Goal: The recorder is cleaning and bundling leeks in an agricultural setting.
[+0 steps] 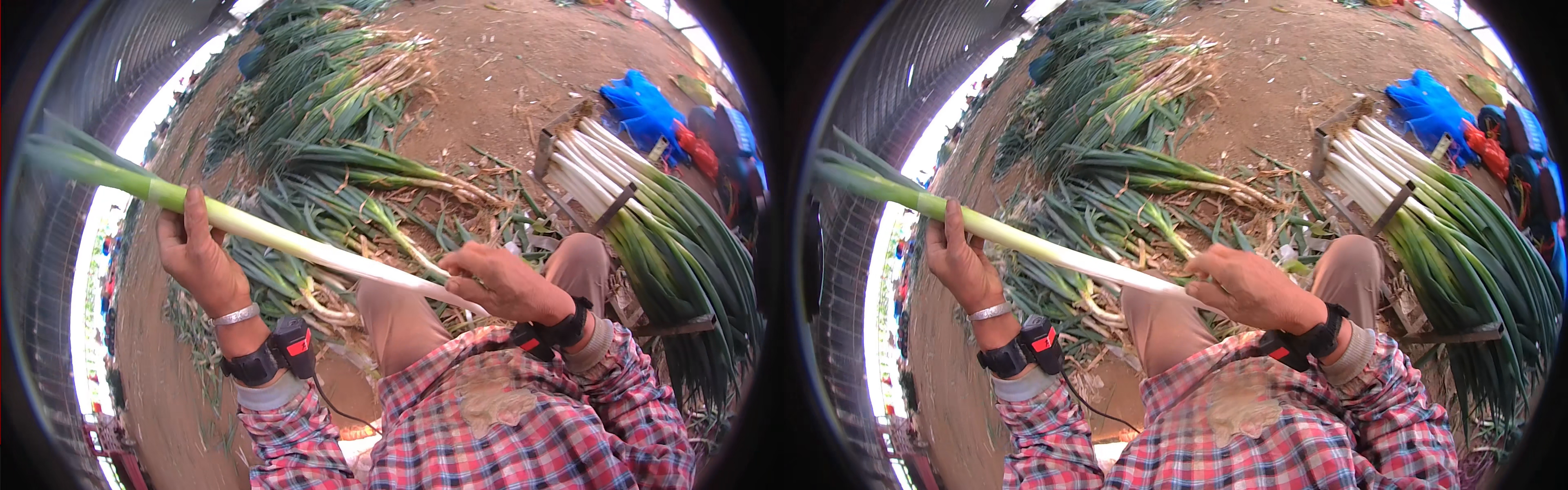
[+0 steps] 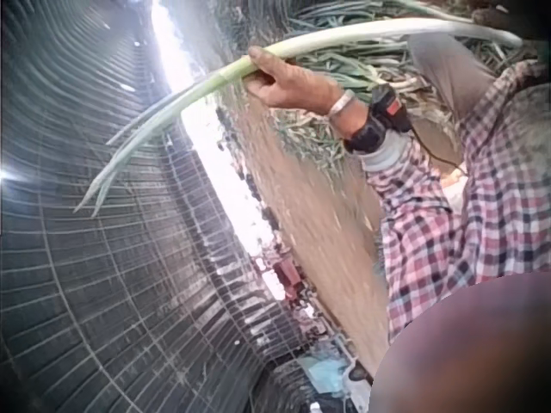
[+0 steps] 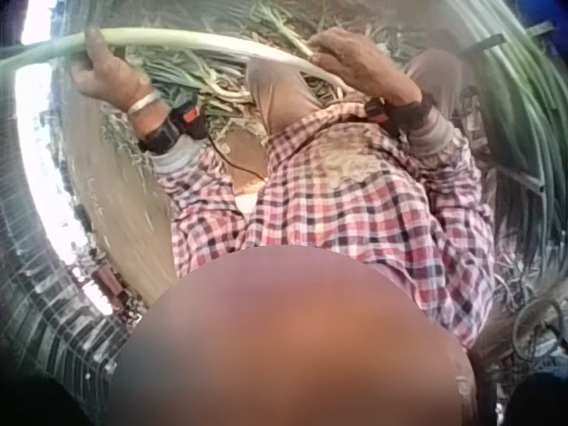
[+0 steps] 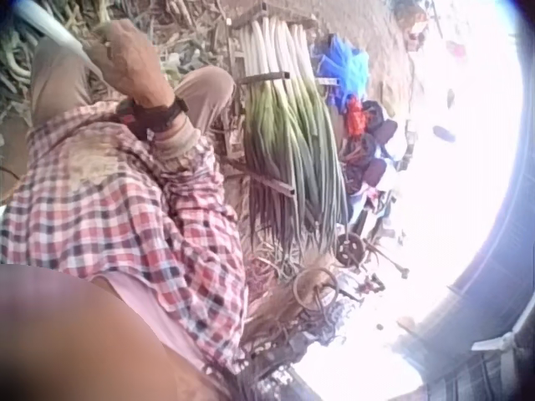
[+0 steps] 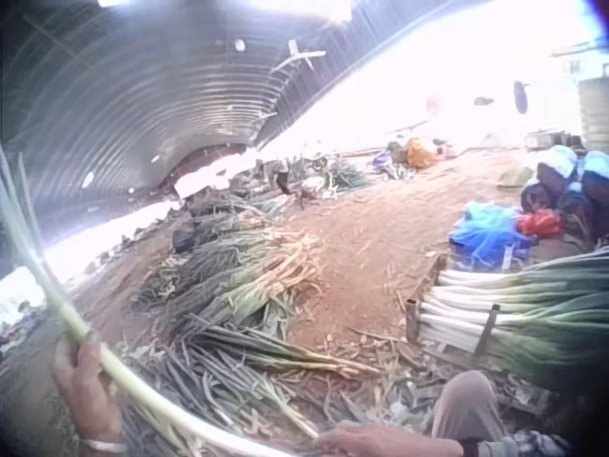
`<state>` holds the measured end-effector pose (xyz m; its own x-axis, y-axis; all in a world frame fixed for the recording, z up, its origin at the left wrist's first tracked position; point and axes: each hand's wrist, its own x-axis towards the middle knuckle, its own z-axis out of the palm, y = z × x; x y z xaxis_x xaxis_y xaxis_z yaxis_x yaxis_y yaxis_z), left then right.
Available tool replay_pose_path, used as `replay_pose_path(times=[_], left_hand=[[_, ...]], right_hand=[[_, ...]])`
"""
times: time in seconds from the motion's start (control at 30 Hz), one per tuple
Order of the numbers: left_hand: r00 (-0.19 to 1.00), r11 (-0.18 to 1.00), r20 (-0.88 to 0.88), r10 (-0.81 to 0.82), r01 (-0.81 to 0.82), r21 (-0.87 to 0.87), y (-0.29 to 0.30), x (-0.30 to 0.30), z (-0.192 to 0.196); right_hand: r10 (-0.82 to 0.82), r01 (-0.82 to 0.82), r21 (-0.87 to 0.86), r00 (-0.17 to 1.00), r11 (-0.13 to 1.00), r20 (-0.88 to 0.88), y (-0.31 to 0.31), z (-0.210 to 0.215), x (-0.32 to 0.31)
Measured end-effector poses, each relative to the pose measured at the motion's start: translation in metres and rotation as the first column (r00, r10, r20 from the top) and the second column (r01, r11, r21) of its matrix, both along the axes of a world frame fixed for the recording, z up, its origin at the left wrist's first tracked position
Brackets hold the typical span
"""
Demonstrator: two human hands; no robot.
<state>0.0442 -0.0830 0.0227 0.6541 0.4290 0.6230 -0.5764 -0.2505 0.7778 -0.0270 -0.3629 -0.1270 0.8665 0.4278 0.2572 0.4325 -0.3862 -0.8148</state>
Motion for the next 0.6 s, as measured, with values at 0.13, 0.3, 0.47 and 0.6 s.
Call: replay_pose_path(times=[0.13,0.3,0.47,0.6], left_hand=[[0.997,0.997,0.054,-0.047,0.044,0.060,-0.049,0.022,0.005],[0.965,0.977,0.161,-0.206,0.211,-0.019,-0.107,0.032,-0.001],[0.968,0.977,0.153,-0.199,0.208,-0.048,-0.142,0.029,-0.012],[0.976,0.986,0.158,-0.148,0.157,-0.047,-0.155,0.029,-0.021]], right_hand=[[-0.140,0.101,0.143,0.942,0.985,0.304,0.002,0.022,0.003],[-0.299,0.224,0.255,0.904,0.941,0.307,0.001,0.015,-0.003],[-0.389,0.254,0.401,0.870,0.880,0.302,0.000,0.001,-0.012],[-0.391,0.277,0.390,0.886,0.878,0.250,-0.006,-0.004,-0.012]])
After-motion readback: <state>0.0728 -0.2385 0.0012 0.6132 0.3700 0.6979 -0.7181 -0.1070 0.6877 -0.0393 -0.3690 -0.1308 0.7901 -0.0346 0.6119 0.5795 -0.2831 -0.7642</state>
